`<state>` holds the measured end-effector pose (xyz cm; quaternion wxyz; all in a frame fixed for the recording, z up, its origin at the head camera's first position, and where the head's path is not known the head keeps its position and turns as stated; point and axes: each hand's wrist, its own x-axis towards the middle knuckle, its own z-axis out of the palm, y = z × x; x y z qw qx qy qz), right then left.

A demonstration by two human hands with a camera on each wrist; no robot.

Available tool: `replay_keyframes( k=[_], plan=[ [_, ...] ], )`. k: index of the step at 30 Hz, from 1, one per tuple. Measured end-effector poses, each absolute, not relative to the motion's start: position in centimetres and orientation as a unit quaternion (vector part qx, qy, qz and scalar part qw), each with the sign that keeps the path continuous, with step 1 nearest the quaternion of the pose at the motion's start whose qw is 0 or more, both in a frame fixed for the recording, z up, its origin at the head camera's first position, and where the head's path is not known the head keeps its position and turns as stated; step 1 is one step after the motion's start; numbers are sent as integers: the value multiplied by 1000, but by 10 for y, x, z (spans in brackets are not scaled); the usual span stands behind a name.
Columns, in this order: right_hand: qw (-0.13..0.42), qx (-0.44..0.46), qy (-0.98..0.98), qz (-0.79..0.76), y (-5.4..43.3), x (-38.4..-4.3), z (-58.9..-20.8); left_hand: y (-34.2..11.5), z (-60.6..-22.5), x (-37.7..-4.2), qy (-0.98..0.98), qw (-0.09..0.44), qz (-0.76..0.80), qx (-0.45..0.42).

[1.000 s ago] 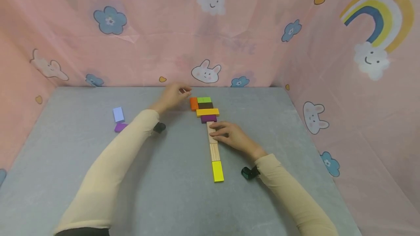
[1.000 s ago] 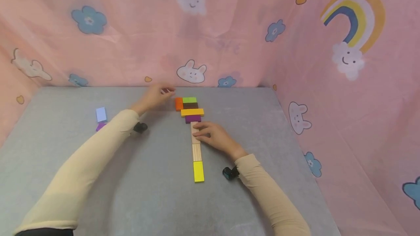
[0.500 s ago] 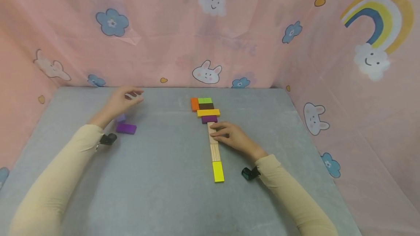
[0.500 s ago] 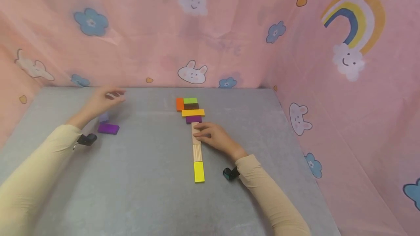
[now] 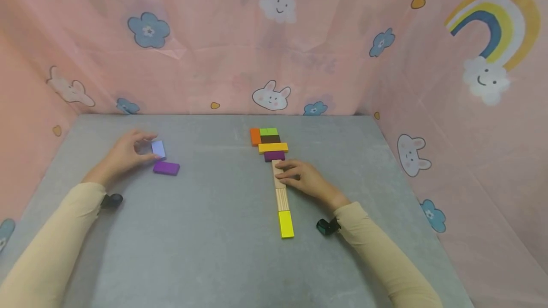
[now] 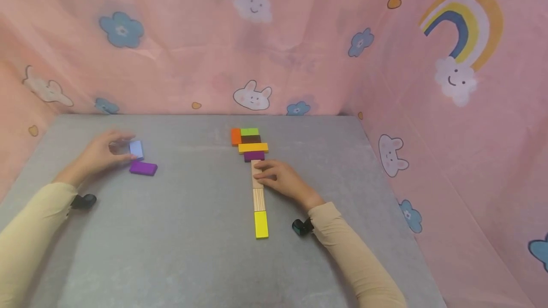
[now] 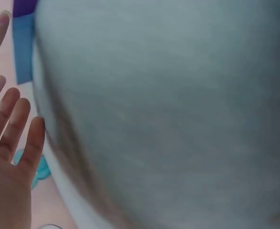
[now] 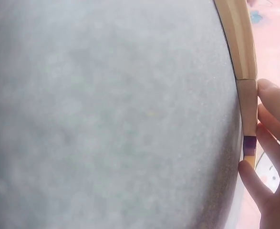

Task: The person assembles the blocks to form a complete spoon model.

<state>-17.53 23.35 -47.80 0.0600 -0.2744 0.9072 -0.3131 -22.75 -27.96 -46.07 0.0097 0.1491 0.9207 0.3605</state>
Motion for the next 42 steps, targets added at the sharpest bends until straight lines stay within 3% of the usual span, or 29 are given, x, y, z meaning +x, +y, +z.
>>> replay_keyframes(
  k=[27, 37, 42],
  plan=[
    [65, -269, 907, -316, 234, -175, -480, -283, -464, -226, 933, 14, 329, 143],
    [64, -276, 905, -318, 234, -174, -478, -251, -438, -239, 934, 40, 327, 139],
    [63, -275, 907, -314, 234, -174, -477, -226, -436, -255, 928, 28, 335, 160]
  ],
)
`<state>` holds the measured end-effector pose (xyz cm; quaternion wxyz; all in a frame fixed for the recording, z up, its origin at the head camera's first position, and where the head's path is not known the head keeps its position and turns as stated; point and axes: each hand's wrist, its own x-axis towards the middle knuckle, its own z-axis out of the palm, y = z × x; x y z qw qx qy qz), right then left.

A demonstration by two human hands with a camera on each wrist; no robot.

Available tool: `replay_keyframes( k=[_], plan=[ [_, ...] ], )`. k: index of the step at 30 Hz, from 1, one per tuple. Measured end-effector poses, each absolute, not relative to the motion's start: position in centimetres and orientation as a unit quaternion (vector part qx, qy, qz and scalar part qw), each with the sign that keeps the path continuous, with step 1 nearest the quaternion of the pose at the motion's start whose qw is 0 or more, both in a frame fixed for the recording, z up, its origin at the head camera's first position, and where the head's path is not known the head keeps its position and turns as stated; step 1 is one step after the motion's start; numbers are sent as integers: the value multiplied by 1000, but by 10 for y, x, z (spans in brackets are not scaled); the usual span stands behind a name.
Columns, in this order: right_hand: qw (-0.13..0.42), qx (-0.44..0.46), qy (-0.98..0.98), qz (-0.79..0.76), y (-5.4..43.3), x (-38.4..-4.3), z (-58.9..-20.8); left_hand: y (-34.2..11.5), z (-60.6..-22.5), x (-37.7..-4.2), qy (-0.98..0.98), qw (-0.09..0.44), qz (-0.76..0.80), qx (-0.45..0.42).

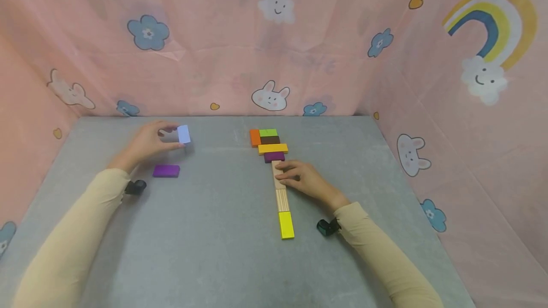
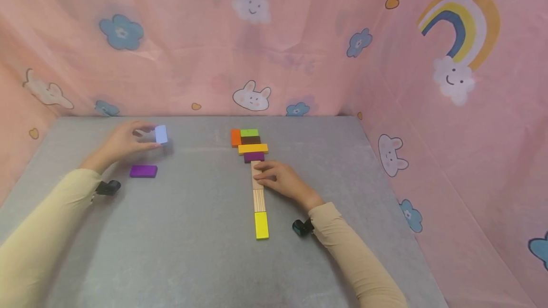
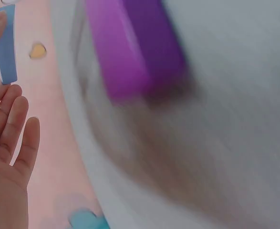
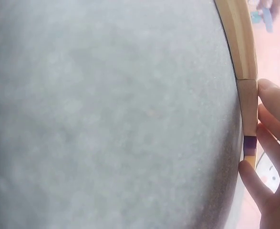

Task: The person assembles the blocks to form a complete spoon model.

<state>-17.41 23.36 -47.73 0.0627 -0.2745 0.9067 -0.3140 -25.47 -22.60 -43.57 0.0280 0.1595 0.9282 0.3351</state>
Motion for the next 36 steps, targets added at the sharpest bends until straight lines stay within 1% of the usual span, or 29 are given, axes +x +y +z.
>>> replay_keyframes(
  k=[7, 11, 19, 24, 31, 36],
  plan=[
    [63, -276, 906, -315, 234, -174, -476, -180, -429, -274, 910, 6, 357, 212],
    [60, -278, 906, -315, 235, -174, -478, -154, -427, -284, 897, 1, 373, 236],
    [55, -280, 906, -312, 235, -175, -480, -102, -417, -295, 901, 28, 348, 256],
    [66, -269, 909, -312, 235, -174, -479, -71, -415, -301, 907, 59, 340, 240],
    [68, -268, 910, -308, 235, -175, -479, -31, -425, -312, 911, 54, 330, 242],
    [60, -279, 908, -305, 235, -175, -479, -8, -430, -312, 905, 66, 343, 242]
  ],
)
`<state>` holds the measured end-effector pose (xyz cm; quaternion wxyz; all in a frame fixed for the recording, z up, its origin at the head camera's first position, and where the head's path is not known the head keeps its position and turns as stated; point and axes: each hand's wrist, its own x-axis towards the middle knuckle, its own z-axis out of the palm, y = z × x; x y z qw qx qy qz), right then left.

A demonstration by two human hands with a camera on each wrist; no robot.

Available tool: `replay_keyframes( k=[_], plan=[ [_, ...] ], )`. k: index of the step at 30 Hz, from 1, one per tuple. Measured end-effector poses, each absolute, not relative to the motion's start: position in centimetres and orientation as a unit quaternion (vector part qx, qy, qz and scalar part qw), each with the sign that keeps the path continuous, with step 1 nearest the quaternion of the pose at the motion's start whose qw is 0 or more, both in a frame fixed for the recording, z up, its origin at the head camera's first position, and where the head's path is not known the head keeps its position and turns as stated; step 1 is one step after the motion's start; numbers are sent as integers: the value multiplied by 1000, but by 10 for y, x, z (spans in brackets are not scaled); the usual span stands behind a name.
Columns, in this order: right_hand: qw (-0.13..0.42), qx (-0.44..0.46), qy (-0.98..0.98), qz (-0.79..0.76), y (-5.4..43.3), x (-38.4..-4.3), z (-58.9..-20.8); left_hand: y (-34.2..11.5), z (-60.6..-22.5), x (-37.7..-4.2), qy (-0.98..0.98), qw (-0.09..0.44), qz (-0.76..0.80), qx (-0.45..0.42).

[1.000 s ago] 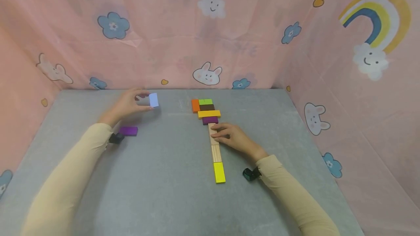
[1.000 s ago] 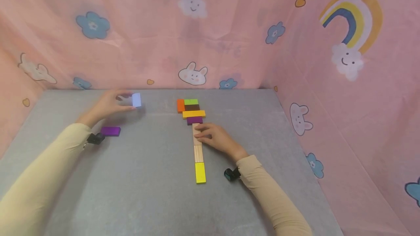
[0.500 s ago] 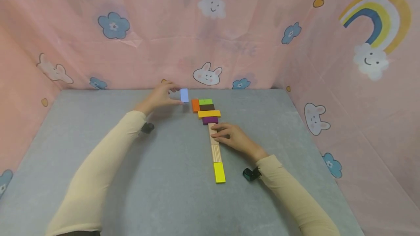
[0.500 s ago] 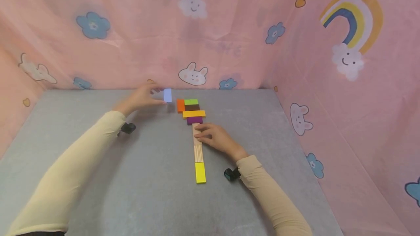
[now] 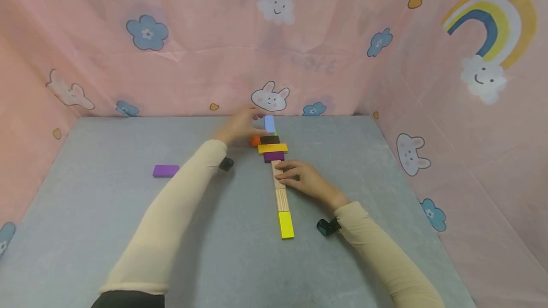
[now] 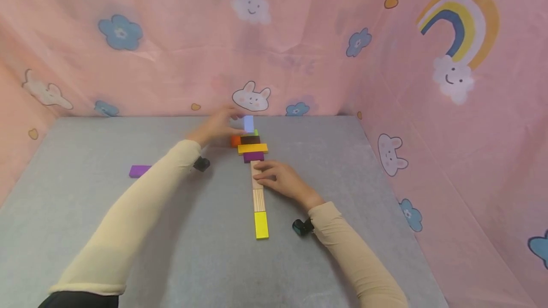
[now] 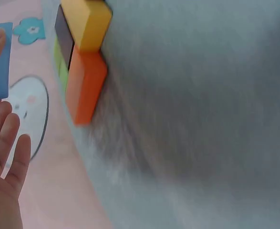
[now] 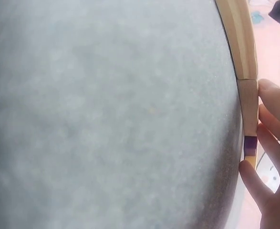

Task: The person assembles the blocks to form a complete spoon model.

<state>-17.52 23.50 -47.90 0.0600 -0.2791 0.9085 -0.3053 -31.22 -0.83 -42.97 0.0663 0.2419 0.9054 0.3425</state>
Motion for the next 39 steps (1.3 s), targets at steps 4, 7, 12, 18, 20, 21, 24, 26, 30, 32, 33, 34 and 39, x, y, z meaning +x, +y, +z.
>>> replay_keyframes(
  k=[4, 7, 12, 18, 20, 21, 24, 26, 30, 32, 33, 34, 39],
  plan=[
    [53, -291, 905, -306, 234, -175, -478, 8, -434, -312, 905, 69, 340, 245],
    [51, -294, 904, -308, 234, -176, -477, 19, -437, -311, 907, 62, 336, 246],
    [52, -294, 904, -306, 234, -176, -477, 32, -441, -309, 914, 53, 321, 241],
    [43, -307, 900, -307, 235, -178, -478, 42, -445, -306, 923, 32, 287, 253],
    [40, -309, 899, -308, 235, -178, -479, 45, -446, -306, 927, 23, 275, 255],
    [37, -311, 898, -308, 235, -178, -479, 46, -446, -306, 929, 19, 269, 255],
    [32, -316, 898, -305, 236, -178, -479, 48, -448, -305, 933, 12, 256, 254],
    [31, -318, 897, -304, 236, -178, -479, 49, -450, -305, 935, 11, 250, 251],
    [31, -317, 898, -303, 236, -178, -479, 48, -456, -305, 938, 11, 241, 249],
    [36, -313, 899, -304, 236, -177, -480, 48, -458, -306, 939, 16, 240, 247],
    [37, -311, 900, -303, 236, -177, -479, 49, -459, -306, 939, 18, 240, 246],
    [39, -309, 901, -303, 236, -177, -479, 49, -459, -306, 940, 20, 238, 245],
    [37, -310, 900, -303, 237, -176, -480, 51, -462, -305, 940, 26, 239, 242]
  ],
)
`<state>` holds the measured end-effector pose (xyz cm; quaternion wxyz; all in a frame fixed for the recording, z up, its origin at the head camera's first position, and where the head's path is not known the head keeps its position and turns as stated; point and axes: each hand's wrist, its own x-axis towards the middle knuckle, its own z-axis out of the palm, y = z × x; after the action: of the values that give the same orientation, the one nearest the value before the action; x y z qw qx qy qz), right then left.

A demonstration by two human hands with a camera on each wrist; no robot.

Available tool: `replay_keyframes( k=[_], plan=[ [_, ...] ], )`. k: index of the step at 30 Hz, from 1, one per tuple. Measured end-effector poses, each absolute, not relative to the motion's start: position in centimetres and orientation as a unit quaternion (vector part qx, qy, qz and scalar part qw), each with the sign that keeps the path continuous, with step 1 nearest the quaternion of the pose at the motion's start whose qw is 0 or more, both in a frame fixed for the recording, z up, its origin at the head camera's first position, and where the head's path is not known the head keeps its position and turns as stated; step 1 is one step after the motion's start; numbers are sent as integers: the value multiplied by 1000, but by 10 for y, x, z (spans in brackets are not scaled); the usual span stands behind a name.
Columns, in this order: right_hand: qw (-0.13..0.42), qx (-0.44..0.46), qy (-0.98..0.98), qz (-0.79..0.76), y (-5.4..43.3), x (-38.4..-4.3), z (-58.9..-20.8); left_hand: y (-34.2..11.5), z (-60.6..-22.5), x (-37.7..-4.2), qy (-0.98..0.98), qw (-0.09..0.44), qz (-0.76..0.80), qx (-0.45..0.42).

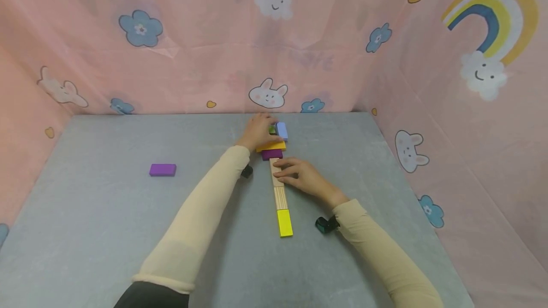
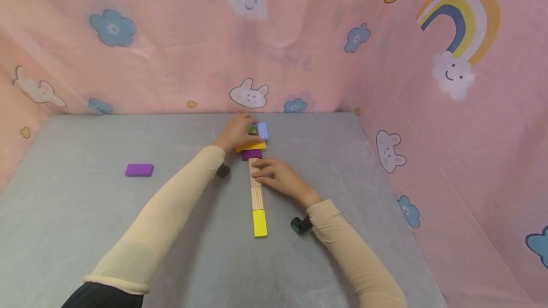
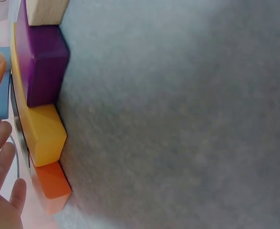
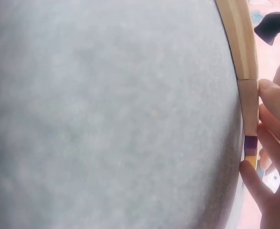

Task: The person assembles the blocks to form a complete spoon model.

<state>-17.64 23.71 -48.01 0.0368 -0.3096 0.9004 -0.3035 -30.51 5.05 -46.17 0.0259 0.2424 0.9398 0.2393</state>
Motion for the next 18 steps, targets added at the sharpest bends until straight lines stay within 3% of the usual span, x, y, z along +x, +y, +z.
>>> replay_keyframes(
  k=[18],
  plan=[
    [39, -308, 900, -305, 238, -176, -480, 54, -460, -303, 945, 45, 223, 234]
  ],
)
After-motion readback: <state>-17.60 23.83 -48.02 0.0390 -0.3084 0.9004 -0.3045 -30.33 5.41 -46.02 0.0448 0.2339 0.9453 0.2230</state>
